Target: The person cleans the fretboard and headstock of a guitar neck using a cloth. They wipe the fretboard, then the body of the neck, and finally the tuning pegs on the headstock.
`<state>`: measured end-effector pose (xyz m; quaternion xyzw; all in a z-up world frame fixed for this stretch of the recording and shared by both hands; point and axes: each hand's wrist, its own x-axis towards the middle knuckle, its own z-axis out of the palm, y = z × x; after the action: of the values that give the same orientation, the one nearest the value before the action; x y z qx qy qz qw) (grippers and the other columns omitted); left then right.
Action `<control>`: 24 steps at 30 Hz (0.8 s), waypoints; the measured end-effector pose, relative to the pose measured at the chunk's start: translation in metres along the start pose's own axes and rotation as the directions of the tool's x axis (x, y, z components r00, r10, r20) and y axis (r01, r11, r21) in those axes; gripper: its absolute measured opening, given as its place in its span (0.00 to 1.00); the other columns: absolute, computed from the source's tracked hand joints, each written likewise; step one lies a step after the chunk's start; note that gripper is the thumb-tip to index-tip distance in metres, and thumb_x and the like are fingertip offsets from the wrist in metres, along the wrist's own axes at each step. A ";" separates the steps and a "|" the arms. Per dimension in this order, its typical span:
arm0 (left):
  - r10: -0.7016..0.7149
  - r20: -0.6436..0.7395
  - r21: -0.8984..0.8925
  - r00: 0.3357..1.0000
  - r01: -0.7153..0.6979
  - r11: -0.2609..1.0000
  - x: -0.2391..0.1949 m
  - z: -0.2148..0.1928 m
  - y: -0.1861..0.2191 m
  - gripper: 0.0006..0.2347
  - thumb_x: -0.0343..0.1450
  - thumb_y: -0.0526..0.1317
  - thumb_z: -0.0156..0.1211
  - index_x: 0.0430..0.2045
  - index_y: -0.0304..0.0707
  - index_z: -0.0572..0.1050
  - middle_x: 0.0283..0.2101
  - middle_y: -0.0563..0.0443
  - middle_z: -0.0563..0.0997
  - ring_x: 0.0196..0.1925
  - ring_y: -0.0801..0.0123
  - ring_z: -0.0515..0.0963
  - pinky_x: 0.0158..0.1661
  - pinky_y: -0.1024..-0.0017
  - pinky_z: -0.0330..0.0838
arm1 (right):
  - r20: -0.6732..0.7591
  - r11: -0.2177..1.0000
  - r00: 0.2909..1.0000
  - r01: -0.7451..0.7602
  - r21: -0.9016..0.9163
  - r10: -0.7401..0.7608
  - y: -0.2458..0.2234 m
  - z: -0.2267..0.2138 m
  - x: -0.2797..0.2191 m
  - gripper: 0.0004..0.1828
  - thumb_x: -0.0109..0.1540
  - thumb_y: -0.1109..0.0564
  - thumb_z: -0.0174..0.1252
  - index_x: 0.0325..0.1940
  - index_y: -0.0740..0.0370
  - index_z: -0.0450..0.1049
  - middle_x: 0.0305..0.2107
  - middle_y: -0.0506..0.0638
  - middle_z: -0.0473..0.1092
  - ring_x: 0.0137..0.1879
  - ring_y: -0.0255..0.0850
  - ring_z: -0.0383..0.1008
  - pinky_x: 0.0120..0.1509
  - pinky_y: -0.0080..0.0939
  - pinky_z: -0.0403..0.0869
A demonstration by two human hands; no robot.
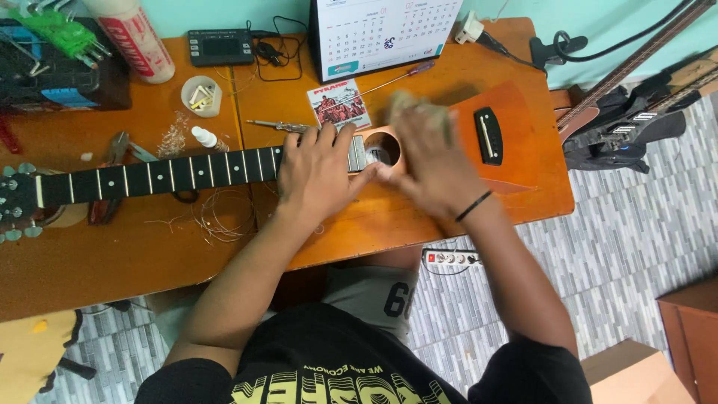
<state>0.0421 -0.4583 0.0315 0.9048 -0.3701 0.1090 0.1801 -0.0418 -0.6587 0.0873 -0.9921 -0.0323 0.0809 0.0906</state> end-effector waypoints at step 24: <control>-0.263 -0.291 -0.654 0.920 0.010 0.756 -0.144 -0.116 -0.047 0.14 0.70 0.46 0.65 0.45 0.40 0.78 0.39 0.46 0.81 0.43 0.49 0.84 0.45 0.59 0.77 | -0.550 0.560 0.701 0.256 0.788 0.454 0.042 0.099 -0.076 0.15 0.59 0.62 0.44 0.34 0.70 0.77 0.22 0.61 0.66 0.28 0.44 0.65 0.41 0.42 0.72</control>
<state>-0.0333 -0.2895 0.0779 0.7769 -0.2766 0.1287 0.5508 -0.1314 -0.6885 -0.0042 -0.7809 0.1083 -0.2938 0.5405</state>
